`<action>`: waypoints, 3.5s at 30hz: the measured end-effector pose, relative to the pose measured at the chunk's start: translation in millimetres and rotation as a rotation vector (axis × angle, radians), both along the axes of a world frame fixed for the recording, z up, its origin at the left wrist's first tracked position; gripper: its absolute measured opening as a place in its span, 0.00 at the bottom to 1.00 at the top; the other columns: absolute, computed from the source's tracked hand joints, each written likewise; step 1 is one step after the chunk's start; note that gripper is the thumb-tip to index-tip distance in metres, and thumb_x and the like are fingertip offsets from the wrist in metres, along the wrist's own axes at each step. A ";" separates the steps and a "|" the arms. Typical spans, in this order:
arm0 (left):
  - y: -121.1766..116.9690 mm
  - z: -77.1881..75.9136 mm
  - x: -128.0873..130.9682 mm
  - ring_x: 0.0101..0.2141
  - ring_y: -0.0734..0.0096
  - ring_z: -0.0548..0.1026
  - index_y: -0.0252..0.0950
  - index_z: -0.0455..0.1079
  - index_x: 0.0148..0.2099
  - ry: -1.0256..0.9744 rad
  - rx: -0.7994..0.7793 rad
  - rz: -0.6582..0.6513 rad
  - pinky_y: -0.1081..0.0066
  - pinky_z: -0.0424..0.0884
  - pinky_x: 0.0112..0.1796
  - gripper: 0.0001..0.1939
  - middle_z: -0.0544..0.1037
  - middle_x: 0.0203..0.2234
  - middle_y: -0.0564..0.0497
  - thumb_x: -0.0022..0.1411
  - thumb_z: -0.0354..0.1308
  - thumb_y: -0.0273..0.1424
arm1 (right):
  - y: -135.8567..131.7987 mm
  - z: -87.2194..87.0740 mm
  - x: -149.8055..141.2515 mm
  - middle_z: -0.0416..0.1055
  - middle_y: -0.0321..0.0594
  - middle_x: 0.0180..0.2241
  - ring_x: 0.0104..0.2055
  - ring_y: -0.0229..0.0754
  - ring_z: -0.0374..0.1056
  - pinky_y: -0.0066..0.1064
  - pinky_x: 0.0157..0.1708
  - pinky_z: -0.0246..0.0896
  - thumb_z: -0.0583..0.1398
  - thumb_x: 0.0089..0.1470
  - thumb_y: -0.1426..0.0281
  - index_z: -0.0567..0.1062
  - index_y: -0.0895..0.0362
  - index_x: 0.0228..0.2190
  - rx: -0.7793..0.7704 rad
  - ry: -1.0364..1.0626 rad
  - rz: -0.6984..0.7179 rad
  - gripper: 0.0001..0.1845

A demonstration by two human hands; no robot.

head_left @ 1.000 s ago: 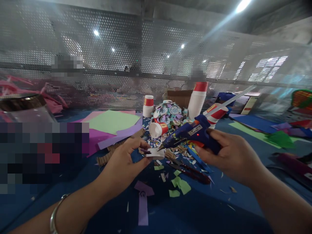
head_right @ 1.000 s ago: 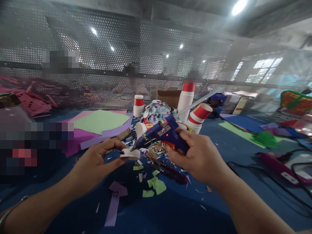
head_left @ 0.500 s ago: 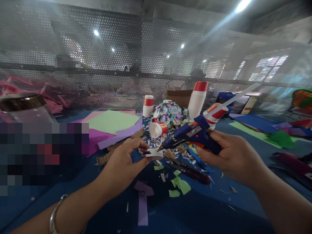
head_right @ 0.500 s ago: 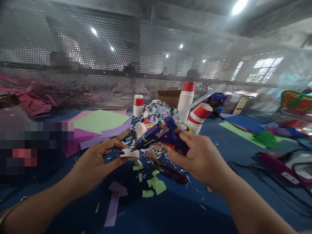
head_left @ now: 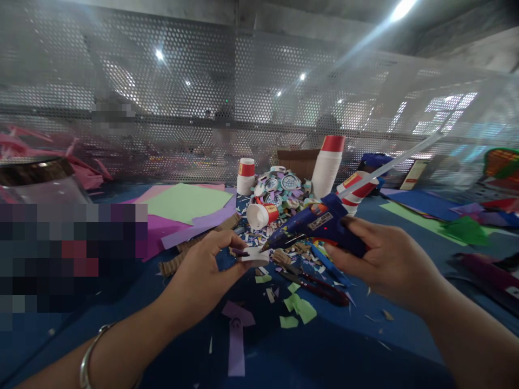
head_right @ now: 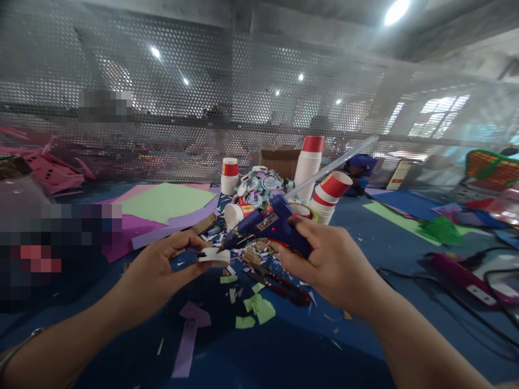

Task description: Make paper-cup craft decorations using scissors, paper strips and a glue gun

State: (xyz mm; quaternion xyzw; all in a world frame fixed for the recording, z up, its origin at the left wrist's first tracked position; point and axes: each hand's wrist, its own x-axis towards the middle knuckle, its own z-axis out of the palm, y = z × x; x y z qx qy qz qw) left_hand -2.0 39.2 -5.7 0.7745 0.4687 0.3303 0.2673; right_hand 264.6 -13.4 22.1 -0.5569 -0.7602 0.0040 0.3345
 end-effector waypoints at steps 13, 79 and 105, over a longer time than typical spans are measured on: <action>-0.7 -0.1 -0.2 0.37 0.60 0.74 0.42 0.72 0.38 -0.015 0.010 0.005 0.64 0.65 0.38 0.08 0.79 0.36 0.51 0.55 0.61 0.37 | -1.5 0.9 -2.0 0.76 0.36 0.24 0.23 0.40 0.69 0.28 0.22 0.63 0.58 0.55 0.64 0.76 0.57 0.29 0.040 0.001 0.018 0.11; 7.0 -0.7 2.5 0.35 0.75 0.70 0.38 0.68 0.35 -0.587 -0.539 -0.200 0.75 0.64 0.37 0.10 0.77 0.31 0.56 0.55 0.67 0.32 | 0.0 -1.3 5.8 0.69 0.32 0.18 0.18 0.35 0.63 0.25 0.18 0.57 0.58 0.54 0.65 0.74 0.59 0.28 0.198 0.027 0.013 0.10; 7.0 3.4 1.5 0.36 0.71 0.73 0.40 0.70 0.36 -0.670 -0.455 -0.089 0.75 0.67 0.36 0.11 0.78 0.32 0.54 0.52 0.68 0.33 | 29.2 2.0 46.7 0.69 0.37 0.20 0.22 0.41 0.63 0.31 0.24 0.55 0.60 0.46 0.59 0.74 0.56 0.26 0.170 -0.018 -0.509 0.13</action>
